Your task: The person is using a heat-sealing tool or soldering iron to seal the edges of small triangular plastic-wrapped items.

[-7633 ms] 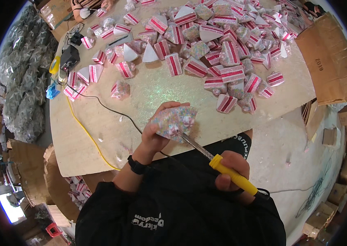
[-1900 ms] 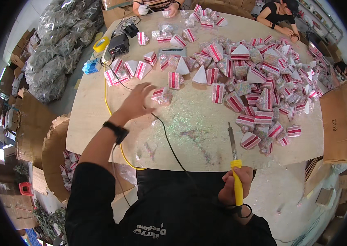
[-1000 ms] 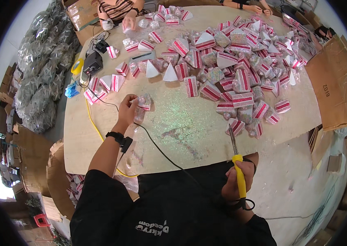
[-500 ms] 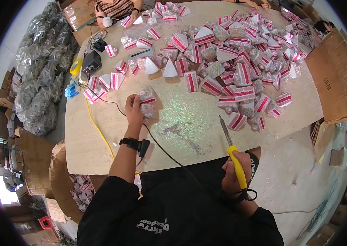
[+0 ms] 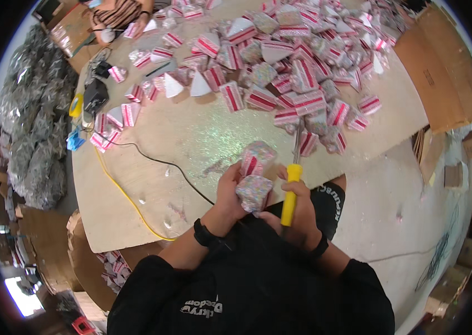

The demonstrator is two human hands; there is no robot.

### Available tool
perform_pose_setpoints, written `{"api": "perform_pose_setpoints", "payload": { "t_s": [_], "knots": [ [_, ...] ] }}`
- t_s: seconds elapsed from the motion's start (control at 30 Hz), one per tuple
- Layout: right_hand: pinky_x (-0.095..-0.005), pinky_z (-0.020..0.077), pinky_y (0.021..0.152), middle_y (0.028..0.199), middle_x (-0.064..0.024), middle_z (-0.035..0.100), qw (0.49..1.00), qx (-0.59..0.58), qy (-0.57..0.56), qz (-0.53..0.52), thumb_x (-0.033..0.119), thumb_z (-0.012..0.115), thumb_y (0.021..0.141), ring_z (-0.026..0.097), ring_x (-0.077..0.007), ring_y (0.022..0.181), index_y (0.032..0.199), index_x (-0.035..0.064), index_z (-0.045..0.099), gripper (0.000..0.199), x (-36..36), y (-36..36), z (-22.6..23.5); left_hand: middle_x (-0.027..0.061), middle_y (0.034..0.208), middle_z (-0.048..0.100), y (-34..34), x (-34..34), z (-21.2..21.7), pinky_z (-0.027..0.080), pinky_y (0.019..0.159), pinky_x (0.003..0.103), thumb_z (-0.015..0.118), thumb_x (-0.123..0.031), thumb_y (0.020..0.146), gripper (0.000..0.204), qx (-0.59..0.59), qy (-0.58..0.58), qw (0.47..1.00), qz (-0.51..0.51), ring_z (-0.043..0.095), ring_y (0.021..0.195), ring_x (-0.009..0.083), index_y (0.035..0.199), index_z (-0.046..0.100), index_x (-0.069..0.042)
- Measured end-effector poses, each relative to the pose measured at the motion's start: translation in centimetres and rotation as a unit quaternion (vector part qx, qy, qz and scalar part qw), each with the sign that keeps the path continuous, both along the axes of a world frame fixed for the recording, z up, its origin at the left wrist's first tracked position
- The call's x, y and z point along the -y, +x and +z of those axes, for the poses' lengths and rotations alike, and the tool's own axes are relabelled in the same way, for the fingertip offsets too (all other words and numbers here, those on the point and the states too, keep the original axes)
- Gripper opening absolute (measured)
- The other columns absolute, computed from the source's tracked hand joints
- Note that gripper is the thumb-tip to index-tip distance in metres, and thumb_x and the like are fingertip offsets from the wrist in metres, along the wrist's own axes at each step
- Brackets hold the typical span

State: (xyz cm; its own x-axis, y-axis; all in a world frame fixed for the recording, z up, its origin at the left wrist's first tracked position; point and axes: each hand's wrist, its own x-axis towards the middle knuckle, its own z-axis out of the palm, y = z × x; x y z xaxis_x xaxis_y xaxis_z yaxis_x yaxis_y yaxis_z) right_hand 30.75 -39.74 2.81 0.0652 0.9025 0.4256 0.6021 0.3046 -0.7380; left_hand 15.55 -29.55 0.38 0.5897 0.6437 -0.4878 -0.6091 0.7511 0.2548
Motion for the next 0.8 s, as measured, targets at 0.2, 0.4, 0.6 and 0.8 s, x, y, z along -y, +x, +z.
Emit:
{"api": "perform_pose_setpoints", "payload": {
  "t_s": [0.2, 0.4, 0.6, 0.8],
  "knots": [
    [-0.0398, 0.0498, 0.082, 0.1, -0.0163, 0.055, 0.987, -0.136, -0.007, -0.082, 0.017, 0.089, 0.07, 0.061, -0.033, 0.093, 0.114, 0.0066, 0.047, 0.061, 0.7, -0.6, -1.8, 0.0186, 0.133, 0.058, 1.8, 0.9, -0.5, 0.041, 0.109, 0.045, 0.039, -0.038, 0.103, 0.054, 0.015, 0.067, 0.997, -0.035, 0.056, 0.122, 0.0329, 0.137, 0.047, 0.003],
    [-0.0447, 0.0354, 0.107, 0.141, -0.0316, 0.04, 0.975, -0.157, 0.106, -0.115, -0.001, 0.058, 0.087, 0.052, -0.0327, 0.12, 0.122, 0.008, 0.031, 0.045, 0.9, 0.5, -0.9, 0.0142, 0.141, 0.05, 2.0, 1.3, -0.9, 0.04, 0.11, 0.045, 0.058, -0.015, 0.095, 0.061, 0.069, 0.16, 0.984, -0.016, 0.049, 0.131, 0.0297, 0.149, 0.031, -0.004],
    [-0.0442, 0.0348, 0.107, 0.135, -0.0302, 0.042, 0.962, -0.151, 0.135, -0.182, 0.006, 0.053, 0.092, 0.053, -0.0346, 0.122, 0.124, 0.0054, 0.032, 0.038, -0.3, 0.6, 0.2, 0.0108, 0.143, 0.045, 2.2, 2.8, 0.5, 0.039, 0.111, 0.041, 0.07, 0.004, 0.081, 0.083, 0.041, 0.222, 0.972, -0.066, 0.046, 0.134, 0.0257, 0.15, 0.025, -0.006],
    [-0.0413, 0.0348, 0.106, 0.124, -0.0258, 0.057, 0.964, -0.197, 0.064, -0.165, 0.006, 0.05, 0.095, 0.054, -0.0292, 0.116, 0.119, 0.0036, 0.036, 0.028, -0.3, 0.5, -0.1, 0.0129, 0.136, 0.054, 2.0, 2.9, -0.1, 0.04, 0.111, 0.043, 0.072, 0.0, 0.082, 0.07, -0.033, 0.252, 0.959, -0.122, 0.052, 0.128, 0.0281, 0.144, 0.038, -0.003]
  ]
}}
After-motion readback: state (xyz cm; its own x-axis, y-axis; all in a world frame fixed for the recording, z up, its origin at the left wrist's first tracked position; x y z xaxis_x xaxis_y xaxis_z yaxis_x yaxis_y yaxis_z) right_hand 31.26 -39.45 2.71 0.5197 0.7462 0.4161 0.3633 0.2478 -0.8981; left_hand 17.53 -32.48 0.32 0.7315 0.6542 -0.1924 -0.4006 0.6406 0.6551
